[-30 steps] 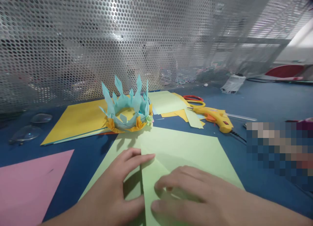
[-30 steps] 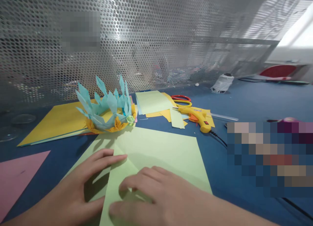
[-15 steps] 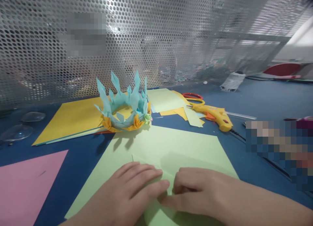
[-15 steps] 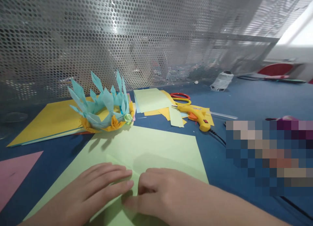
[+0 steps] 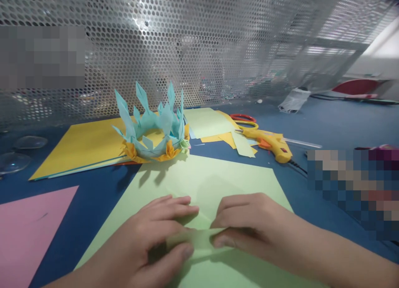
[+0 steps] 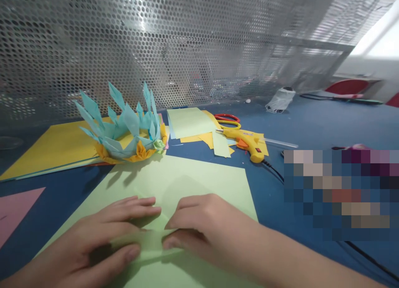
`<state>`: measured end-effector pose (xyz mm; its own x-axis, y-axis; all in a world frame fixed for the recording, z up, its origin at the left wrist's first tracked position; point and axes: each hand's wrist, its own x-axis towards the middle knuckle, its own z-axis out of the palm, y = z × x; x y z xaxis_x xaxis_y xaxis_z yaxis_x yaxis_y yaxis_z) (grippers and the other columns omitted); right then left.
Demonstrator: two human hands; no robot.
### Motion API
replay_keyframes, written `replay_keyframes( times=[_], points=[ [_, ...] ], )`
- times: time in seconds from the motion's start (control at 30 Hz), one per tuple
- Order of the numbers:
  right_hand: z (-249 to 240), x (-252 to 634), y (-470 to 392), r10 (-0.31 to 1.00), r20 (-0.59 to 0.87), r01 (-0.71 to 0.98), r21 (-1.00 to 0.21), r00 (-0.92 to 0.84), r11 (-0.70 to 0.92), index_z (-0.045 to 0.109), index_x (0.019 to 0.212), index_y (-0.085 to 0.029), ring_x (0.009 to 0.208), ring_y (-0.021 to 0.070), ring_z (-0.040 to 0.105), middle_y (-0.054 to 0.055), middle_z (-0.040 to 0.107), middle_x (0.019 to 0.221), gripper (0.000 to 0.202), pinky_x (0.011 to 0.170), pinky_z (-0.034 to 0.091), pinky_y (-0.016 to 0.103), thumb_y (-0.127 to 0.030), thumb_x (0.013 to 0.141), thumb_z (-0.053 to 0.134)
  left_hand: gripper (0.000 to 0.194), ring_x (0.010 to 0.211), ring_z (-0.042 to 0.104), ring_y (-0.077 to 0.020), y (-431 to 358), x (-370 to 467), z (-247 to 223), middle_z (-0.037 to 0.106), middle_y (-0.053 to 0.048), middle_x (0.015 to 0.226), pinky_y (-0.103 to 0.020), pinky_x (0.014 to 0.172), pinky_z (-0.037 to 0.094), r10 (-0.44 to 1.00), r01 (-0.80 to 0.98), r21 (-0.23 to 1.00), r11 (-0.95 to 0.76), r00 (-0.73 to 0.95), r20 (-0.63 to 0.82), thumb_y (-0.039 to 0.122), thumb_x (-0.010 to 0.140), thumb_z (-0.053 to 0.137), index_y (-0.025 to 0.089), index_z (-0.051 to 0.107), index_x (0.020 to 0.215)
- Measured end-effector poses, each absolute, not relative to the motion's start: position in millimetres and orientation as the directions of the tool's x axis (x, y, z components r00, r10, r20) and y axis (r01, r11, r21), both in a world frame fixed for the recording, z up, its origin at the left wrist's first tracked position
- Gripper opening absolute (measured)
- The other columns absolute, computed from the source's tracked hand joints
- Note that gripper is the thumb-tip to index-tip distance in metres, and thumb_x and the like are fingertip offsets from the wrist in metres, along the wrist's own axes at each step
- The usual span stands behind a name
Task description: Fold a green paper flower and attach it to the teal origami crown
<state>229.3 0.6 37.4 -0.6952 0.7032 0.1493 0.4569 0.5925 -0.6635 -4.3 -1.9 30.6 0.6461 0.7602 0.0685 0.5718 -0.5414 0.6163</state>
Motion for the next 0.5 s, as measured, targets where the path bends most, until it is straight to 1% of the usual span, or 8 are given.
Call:
replay_keyframes(
  times=[0.07,0.1,0.13,0.2,0.27,0.33,0.43,0.5],
  points=[
    [35,227,1,0.702,0.163,0.428,-0.691,-0.694,0.583,0.073,0.085,-0.01,0.065,0.0111,0.06,0.006,0.067,0.072,0.015,0.062,0.045,0.017,-0.021,0.088,0.062,0.016,0.121,0.056,-0.0217,0,-2,33,0.068,0.0,0.12,-0.038,0.107,0.039,0.785,0.609,0.621,-0.494,0.62,0.016,0.032,0.084,0.057,0.028,0.072,0.083],
    [35,226,1,0.708,0.153,0.418,-0.715,-0.689,0.561,0.073,0.091,-0.012,0.069,0.0114,0.062,0.006,0.07,0.078,0.013,0.065,0.046,0.017,-0.021,0.087,0.064,0.016,0.121,0.055,-0.0226,0,-1,33,0.068,-0.001,0.12,-0.039,0.106,0.04,0.783,0.616,0.616,-0.491,0.622,0.001,0.034,0.083,0.058,0.027,0.071,0.08],
    [36,227,1,0.718,0.133,0.409,-0.745,-0.684,0.527,0.071,0.101,-0.015,0.075,0.0114,0.063,0.005,0.072,0.087,0.018,0.069,0.046,0.016,-0.021,0.085,0.066,0.016,0.121,0.055,-0.0232,1,0,34,0.068,-0.002,0.12,-0.039,0.105,0.041,0.773,0.616,0.607,-0.503,0.635,-0.003,0.034,0.083,0.058,0.026,0.07,0.077],
    [40,231,1,0.742,0.047,0.421,-0.799,-0.669,0.43,0.06,0.122,-0.025,0.08,0.01,0.063,0.002,0.07,0.107,0.039,0.07,0.047,0.016,-0.022,0.084,0.068,0.016,0.12,0.056,-0.0236,2,0,33,0.069,-0.003,0.119,-0.04,0.104,0.043,0.747,0.599,0.583,-0.548,0.664,0.02,0.032,0.084,0.056,0.025,0.068,0.076],
    [45,238,1,0.748,-0.053,0.466,-0.811,-0.661,0.354,0.051,0.131,-0.033,0.073,0.008,0.06,-0.002,0.066,0.113,0.051,0.066,0.046,0.016,-0.023,0.083,0.068,0.014,0.119,0.057,-0.0227,2,0,32,0.069,-0.002,0.117,-0.038,0.104,0.043,0.732,0.574,0.569,-0.589,0.677,0.076,0.029,0.084,0.055,0.025,0.066,0.076],
    [49,244,2,0.74,-0.111,0.51,-0.791,-0.663,0.338,0.056,0.126,-0.033,0.068,0.0073,0.056,-0.003,0.065,0.101,0.045,0.064,0.045,0.016,-0.022,0.084,0.067,0.011,0.117,0.058,-0.0206,2,-1,30,0.069,0.0,0.118,-0.036,0.105,0.041,0.731,0.547,0.57,-0.613,0.667,0.146,0.027,0.084,0.055,0.026,0.065,0.087],
    [51,248,4,0.717,-0.134,0.511,-0.79,-0.684,0.339,0.063,0.114,-0.029,0.075,0.0085,0.057,-0.002,0.061,0.094,0.03,0.07,0.046,0.018,-0.019,0.085,0.066,0.033,0.118,0.057,-0.017,2,-4,27,0.065,0.003,0.124,-0.033,0.107,0.04,0.677,0.497,0.54,-0.679,0.708,0.201,0.022,0.085,0.053,0.031,0.056,0.117],
    [50,248,4,0.707,-0.137,0.495,-0.803,-0.694,0.33,0.063,0.111,-0.028,0.082,0.0092,0.059,-0.001,0.059,0.099,0.028,0.074,0.047,0.02,-0.015,0.086,0.063,0.043,0.12,0.055,-0.0158,4,-6,26,0.063,0.003,0.128,-0.03,0.106,0.041,0.638,0.482,0.504,-0.717,0.745,0.195,0.017,0.086,0.051,0.034,0.051,0.126]
  ],
)
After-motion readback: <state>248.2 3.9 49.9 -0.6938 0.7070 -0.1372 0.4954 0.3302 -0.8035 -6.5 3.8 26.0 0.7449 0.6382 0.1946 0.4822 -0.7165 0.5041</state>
